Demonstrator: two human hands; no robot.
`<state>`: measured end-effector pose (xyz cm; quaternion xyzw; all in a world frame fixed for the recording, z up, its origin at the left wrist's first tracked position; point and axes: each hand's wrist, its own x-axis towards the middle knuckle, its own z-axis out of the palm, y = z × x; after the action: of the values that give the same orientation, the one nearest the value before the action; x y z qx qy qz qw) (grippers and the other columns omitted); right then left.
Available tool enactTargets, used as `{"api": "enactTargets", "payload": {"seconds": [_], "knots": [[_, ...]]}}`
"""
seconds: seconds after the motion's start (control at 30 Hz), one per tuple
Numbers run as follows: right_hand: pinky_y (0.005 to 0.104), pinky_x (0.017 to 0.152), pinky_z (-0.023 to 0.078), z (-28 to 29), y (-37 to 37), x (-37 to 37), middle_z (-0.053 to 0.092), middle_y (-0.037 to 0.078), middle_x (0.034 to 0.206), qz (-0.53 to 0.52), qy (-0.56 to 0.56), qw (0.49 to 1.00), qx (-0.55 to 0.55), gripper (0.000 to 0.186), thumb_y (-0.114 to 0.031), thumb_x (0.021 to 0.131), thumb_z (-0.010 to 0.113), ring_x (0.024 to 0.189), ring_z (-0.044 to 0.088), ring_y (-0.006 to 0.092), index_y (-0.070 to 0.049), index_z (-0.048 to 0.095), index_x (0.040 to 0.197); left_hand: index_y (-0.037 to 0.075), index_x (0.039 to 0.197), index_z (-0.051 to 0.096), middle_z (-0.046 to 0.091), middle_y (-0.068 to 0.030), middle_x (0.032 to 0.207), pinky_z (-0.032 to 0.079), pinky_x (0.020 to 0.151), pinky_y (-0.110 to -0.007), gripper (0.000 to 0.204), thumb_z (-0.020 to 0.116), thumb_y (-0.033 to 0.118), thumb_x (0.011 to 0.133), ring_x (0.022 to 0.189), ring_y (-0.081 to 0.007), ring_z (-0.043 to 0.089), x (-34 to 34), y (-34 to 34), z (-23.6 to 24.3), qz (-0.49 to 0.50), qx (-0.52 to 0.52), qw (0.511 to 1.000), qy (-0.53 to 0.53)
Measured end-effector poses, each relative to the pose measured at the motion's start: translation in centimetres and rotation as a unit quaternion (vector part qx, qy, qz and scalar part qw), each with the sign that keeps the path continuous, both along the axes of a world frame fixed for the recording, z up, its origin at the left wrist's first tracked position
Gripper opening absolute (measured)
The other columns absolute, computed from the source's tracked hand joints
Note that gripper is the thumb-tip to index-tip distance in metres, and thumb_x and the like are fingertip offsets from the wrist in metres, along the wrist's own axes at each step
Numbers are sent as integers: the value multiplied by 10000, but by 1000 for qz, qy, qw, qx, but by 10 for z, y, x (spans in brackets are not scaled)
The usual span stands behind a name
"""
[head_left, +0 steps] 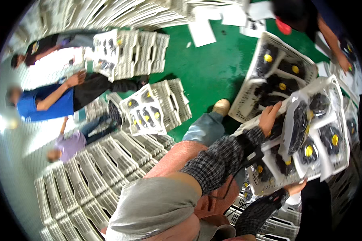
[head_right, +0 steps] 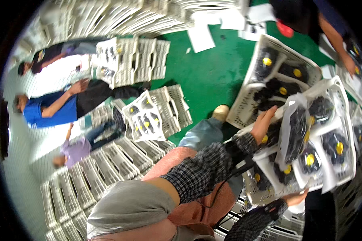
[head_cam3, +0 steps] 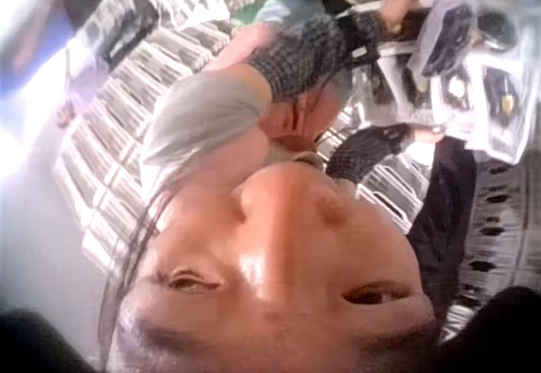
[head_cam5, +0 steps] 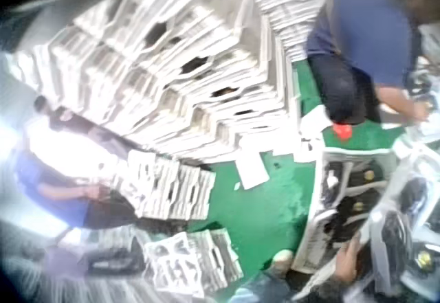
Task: The person packs vacuum-sealed bags of dark grapes into white plastic crates. They pick up bags from a pile on the floor and arrange them neatly into the crates, occasionally adjusting the bags to fit. The person works alongside other workers in a warehouse environment.
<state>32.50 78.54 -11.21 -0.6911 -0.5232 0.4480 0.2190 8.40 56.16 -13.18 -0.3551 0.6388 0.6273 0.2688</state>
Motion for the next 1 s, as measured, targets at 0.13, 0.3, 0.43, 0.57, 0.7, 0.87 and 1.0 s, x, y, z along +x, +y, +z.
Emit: {"api": "enactTargets", "payload": {"seconds": [0.13, 0.3, 0.43, 0.57, 0.7, 0.87, 1.0], "knots": [[360, 934, 378, 75, -45, -24, 538, 136, 1166, 87, 78, 993, 29, 442, -291, 876, 508, 1062, 507, 240, 31, 533, 1178, -1, 1025, 581, 582, -138, 1035, 379, 821, -313, 611, 472, 570, 838, 911, -198, 523, 39, -103, 56, 121, 62, 989, -63], [306, 945, 375, 120, -121, -102, 593, 140, 1114, 288, 130, 949, 27, 334, -169, 903, 477, 1027, 538, 211, 51, 575, 1134, 33, 902, 600, 634, -99, 816, 464, 627, -322, 478, 459, 487, 859, 679, -195, 586, 103, -235, 108, 336, 310, 889, -9], [261, 761, 417, 144, -219, -181, 547, 34, 813, 537, 111, 836, 8, 170, -101, 900, 494, 766, 484, 133, 52, 569, 892, 20, 938, 591, 640, -103, 911, 484, 750, -341, 373, 548, 372, 823, 781, -246, 608, 184, -317, 110, 537, 272, 797, -47], [272, 557, 365, 162, -361, -241, 439, 37, 624, 740, 97, 661, 74, 231, -130, 855, 589, 615, 389, 100, 2, 477, 703, 20, 967, 583, 626, -105, 960, 482, 778, -346, 325, 589, 294, 791, 823, -245, 601, 275, -378, 106, 601, 269, 752, -22], [336, 491, 365, 174, -527, -259, 458, 141, 602, 821, 130, 548, 94, 254, -175, 794, 638, 507, 471, 261, -11, 485, 676, 21, 996, 575, 612, -106, 1009, 480, 806, -351, 312, 630, 216, 759, 866, -244, 593, 342, -424, 138, 627, 212, 749, -27], [394, 570, 387, 178, -705, -241, 562, 104, 690, 882, 160, 424, 131, 246, -263, 742, 636, 669, 570, 310, -49, 533, 675, 22, 1033, 565, 595, -108, 1071, 477, 840, -357, 348, 681, 118, 719, 919, -242, 583, 360, -489, 175, 490, 37, 871, 32], [405, 687, 334, 165, -817, -232, 572, 62, 751, 923, 134, 334, 134, 274, -352, 766, 580, 777, 563, 266, -80, 558, 740, 30, 1155, 491, 550, -103, 1167, 467, 893, -358, 539, 722, -13, 670, 993, -242, 549, 369, -546, 160, 337, -44, 939, 58]]}}
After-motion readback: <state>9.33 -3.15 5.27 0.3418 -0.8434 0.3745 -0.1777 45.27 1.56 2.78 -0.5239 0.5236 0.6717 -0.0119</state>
